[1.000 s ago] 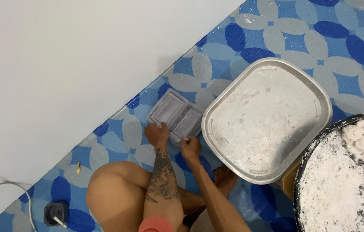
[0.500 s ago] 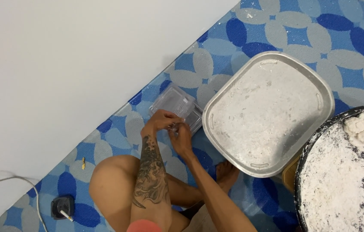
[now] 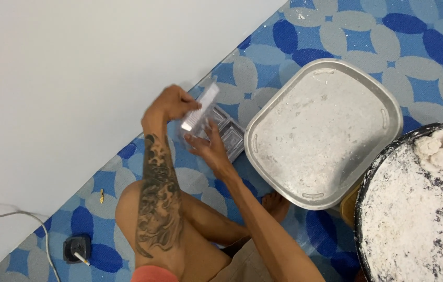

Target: The person places small white food items from a large black bowl into plastic containers by hand.

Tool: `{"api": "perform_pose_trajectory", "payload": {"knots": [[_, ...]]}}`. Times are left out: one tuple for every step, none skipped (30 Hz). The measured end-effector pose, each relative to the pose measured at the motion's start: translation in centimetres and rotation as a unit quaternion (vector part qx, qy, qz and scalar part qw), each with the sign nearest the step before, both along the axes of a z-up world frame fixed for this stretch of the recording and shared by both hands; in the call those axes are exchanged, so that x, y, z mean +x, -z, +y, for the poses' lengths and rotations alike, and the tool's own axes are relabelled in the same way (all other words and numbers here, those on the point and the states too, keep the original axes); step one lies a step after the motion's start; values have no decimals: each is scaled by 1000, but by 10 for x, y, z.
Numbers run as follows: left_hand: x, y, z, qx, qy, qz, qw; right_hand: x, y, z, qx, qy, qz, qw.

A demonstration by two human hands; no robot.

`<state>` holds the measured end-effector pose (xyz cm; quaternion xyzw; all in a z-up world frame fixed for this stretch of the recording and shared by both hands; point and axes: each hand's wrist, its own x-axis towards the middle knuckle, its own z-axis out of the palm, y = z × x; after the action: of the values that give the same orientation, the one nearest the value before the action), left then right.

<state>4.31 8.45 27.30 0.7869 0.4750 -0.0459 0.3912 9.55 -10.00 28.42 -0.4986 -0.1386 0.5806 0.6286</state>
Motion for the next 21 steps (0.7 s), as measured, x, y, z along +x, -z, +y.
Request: {"api": "perform_pose_trajectory", "payload": {"knots": [[4,-16,2,1,1,0,1000,3,-6,0,1,1,0,1000],[8,-33,4,-12,17,-28,999,7,-13,0,25,4,18,1000],[13,-49,5,-25,35,-55,998,10,-20,0,50,8,37,998],[19,-74,-10,-24,37,-55,998,17,-29,-3,51,10,37,998],[26,-97,-26,-48,53,-99,993,24,-38,-7,83,16,50,995],[33,-121,-42,-72,68,-143,985,31,-46,-11,116,22,63,991],[36,-125,-51,-73,72,-144,984,37,-47,-17,116,26,62,991],[40,-129,-61,-76,96,-188,974,44,-48,-25,147,51,76,985],[45,-134,-72,-79,121,-233,962,52,-50,-33,177,76,89,977],[53,-127,-80,-81,126,-235,961,59,-52,-41,178,81,86,977],[61,-121,-87,-62,149,-259,952,68,-54,-47,184,94,97,974],[70,-114,-94,-44,172,-284,942,76,-57,-53,190,106,107,970],[79,-112,-102,-45,179,-285,941,84,-49,-61,192,113,104,969],[87,-111,-111,-63,184,-293,936,92,-41,-68,199,105,82,971],[95,-109,-118,-81,187,-300,932,100,-34,-74,204,98,61,972],[103,-108,-123,-82,194,-301,930,106,-30,-80,205,103,59,972],[112,-105,-127,-89,203,-298,929,113,-24,-87,204,114,59,971],[120,-101,-131,-96,212,-294,927,119,-18,-93,202,125,60,969],[127,-100,-139,-102,220,-294,925,124,-16,-101,200,134,58,969],[133,-99,-147,-102,231,-294,922,129,-14,-110,195,141,37,970],[140,-100,-153,-101,241,-294,920,136,-13,-116,191,146,14,971]]}}
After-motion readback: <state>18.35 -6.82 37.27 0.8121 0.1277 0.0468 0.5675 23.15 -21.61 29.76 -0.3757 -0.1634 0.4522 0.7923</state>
